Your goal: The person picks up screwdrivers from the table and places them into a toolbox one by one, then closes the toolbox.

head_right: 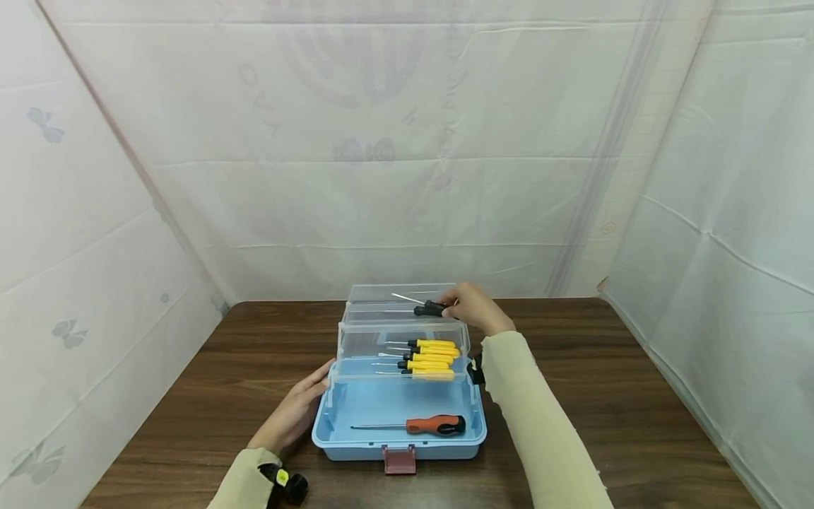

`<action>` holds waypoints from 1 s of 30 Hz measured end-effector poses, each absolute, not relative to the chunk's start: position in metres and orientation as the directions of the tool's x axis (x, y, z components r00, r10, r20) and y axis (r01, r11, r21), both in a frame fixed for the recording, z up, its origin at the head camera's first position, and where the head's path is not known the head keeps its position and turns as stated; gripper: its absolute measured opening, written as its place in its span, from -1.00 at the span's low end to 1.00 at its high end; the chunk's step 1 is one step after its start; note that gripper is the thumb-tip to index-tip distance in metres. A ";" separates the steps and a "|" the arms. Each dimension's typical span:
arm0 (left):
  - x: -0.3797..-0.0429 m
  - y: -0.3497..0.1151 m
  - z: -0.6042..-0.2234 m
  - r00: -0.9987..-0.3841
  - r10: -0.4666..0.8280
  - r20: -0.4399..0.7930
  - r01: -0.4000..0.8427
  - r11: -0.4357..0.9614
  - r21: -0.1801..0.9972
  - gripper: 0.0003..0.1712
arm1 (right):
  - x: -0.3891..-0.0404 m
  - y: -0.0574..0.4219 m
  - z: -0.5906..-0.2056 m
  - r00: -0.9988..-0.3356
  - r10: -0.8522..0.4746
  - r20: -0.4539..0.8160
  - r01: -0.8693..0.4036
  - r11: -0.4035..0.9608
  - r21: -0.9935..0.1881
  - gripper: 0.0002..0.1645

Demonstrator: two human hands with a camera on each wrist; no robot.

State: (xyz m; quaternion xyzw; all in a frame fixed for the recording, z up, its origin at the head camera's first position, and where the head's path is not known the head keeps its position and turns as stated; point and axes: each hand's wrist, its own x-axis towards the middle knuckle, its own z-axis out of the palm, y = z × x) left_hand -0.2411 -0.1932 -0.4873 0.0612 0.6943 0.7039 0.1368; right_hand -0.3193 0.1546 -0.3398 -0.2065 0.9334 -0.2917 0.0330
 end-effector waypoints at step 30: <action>-0.240 -0.193 -0.485 -0.957 0.267 -0.113 -0.114 0.009 0.993 -0.32 | -0.333 0.128 -0.350 -0.895 -0.444 0.048 -0.389 0.719 -0.576 -0.71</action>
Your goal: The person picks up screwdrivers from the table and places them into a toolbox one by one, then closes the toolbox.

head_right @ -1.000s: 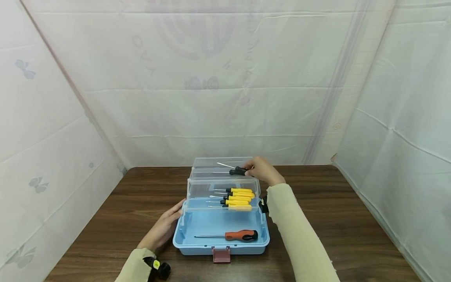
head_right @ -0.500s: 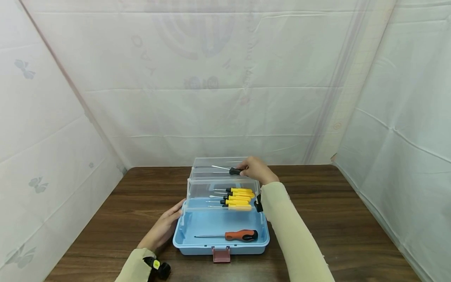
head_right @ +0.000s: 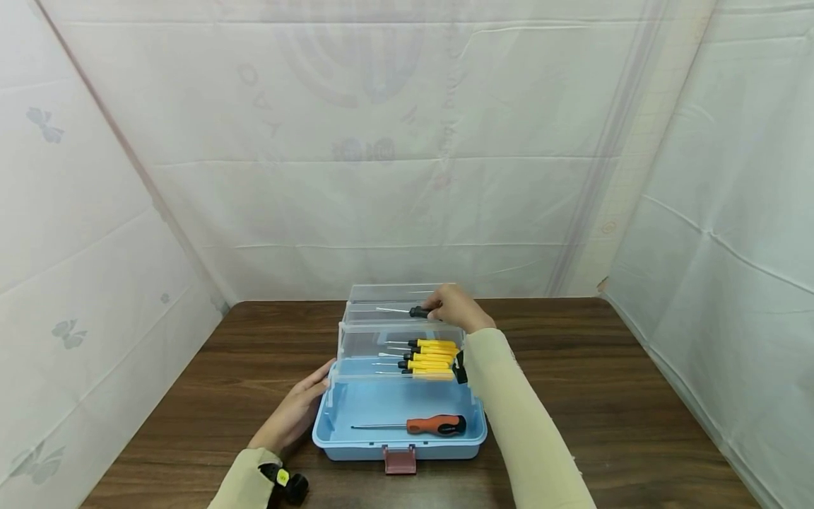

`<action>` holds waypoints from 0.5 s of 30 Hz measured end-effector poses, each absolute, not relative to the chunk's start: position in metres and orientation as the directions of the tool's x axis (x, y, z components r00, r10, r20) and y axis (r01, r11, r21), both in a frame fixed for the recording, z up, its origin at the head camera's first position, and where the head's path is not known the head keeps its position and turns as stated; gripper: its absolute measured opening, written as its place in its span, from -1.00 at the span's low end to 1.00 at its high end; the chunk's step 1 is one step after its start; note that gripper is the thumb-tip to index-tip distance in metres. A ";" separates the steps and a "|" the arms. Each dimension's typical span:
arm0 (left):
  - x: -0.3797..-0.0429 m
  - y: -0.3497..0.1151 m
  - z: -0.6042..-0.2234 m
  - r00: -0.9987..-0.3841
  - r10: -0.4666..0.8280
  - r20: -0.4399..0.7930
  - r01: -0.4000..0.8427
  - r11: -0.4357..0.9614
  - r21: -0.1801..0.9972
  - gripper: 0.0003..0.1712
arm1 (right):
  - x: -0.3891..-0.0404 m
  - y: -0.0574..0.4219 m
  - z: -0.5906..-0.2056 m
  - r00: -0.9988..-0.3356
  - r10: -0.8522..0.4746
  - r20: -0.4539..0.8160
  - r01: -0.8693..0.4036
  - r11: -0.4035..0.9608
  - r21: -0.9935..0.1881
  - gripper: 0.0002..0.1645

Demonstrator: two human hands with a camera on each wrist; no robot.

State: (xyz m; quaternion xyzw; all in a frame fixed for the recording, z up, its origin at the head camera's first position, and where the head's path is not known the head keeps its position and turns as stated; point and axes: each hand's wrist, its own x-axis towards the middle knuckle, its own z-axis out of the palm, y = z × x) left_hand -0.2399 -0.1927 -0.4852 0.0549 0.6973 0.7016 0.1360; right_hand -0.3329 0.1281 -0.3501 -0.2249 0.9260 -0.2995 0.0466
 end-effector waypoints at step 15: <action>-0.240 -0.193 -0.485 -0.954 0.279 -0.112 -0.116 0.003 0.993 -0.30 | -0.331 0.120 -0.351 -0.900 -0.436 0.001 -0.354 0.731 -0.584 -0.71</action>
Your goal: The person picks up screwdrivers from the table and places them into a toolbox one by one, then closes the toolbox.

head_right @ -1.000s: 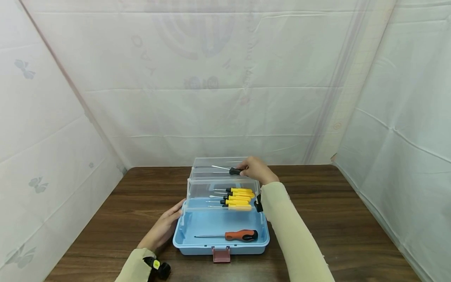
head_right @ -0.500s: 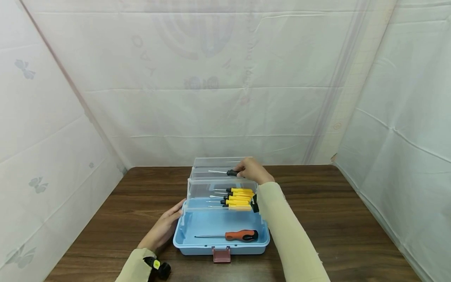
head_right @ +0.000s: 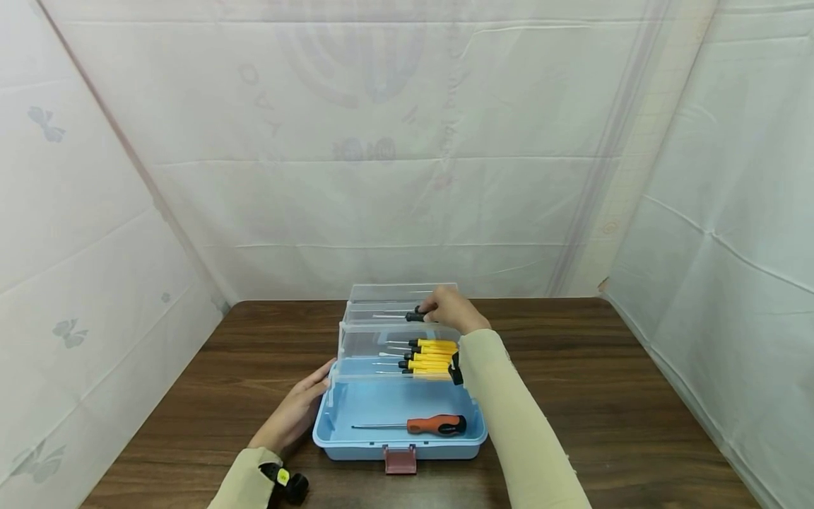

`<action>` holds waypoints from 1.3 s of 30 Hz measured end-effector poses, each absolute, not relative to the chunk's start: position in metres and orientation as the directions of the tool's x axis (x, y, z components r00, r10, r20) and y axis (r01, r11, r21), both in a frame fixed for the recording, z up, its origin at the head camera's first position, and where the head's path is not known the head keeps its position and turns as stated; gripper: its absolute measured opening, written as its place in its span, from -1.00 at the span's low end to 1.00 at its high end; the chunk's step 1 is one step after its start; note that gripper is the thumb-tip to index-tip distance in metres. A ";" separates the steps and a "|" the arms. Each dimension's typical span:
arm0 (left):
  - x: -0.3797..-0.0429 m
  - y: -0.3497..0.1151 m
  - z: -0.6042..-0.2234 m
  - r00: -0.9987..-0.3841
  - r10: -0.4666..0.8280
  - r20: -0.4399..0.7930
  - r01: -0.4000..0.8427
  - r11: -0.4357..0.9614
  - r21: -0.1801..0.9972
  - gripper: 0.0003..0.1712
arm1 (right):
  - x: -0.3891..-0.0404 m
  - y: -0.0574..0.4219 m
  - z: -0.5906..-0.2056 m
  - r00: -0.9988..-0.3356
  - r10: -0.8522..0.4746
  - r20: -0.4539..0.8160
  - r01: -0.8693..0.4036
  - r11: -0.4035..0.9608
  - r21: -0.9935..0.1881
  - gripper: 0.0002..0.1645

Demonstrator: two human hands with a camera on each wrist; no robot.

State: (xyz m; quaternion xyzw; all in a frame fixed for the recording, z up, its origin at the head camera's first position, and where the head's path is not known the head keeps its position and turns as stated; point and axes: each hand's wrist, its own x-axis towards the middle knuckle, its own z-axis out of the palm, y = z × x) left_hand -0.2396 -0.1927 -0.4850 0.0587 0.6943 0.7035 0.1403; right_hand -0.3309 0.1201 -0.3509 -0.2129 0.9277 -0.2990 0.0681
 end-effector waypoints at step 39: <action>-0.240 -0.188 -0.487 -0.955 0.274 -0.113 -0.120 -0.007 0.993 -0.27 | -0.329 0.117 -0.357 -0.926 -0.377 -0.006 -0.301 0.748 -0.591 -0.76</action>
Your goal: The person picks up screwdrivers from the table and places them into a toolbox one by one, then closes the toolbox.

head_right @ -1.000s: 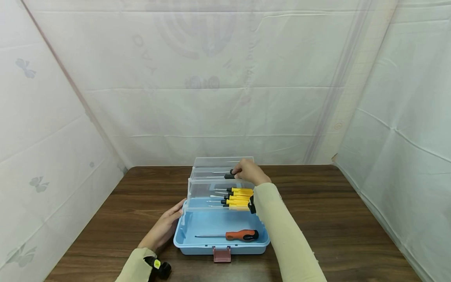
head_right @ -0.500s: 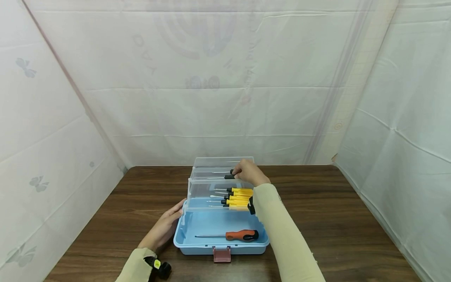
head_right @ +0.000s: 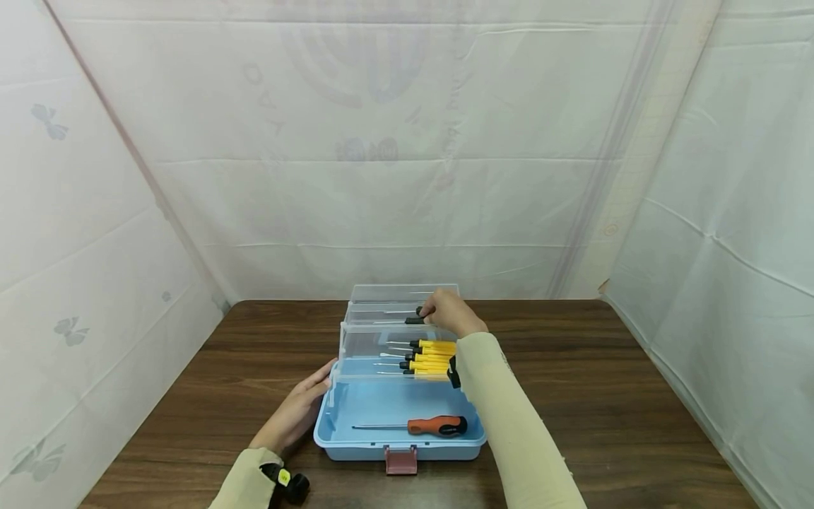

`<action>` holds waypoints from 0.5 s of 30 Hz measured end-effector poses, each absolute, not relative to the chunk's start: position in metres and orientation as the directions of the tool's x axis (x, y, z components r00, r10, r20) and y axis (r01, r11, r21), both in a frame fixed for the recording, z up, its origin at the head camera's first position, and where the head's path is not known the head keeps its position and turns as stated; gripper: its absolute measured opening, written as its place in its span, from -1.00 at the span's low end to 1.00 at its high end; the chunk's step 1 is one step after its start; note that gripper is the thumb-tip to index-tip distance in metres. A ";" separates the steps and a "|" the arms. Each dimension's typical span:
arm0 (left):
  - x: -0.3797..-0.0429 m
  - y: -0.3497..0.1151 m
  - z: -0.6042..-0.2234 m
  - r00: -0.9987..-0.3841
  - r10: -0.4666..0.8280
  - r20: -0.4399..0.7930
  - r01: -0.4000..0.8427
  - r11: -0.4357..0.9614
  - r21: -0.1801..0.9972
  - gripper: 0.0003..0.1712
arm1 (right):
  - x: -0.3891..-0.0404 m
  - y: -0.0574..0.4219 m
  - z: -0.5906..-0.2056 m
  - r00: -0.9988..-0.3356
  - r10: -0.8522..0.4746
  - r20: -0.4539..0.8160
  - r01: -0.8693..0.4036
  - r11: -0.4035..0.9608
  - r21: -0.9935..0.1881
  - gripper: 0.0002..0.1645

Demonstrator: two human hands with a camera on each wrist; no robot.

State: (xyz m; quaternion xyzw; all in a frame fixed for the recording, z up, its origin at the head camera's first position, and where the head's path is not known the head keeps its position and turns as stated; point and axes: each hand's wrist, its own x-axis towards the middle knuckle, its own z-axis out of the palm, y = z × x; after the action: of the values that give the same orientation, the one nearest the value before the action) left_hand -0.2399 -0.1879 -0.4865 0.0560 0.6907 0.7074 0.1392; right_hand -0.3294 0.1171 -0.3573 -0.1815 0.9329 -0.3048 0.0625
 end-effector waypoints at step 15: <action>-0.241 -0.186 -0.487 -0.954 0.275 -0.120 -0.127 -0.006 0.992 -0.26 | -0.327 0.118 -0.356 -0.938 -0.346 -0.023 -0.264 0.757 -0.598 -0.75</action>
State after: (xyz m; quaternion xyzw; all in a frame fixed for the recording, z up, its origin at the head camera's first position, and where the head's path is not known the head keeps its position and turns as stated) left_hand -0.2407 -0.1863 -0.4866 0.0536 0.6905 0.7072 0.1421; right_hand -0.3270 0.1178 -0.3557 -0.1632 0.9350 -0.3080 0.0660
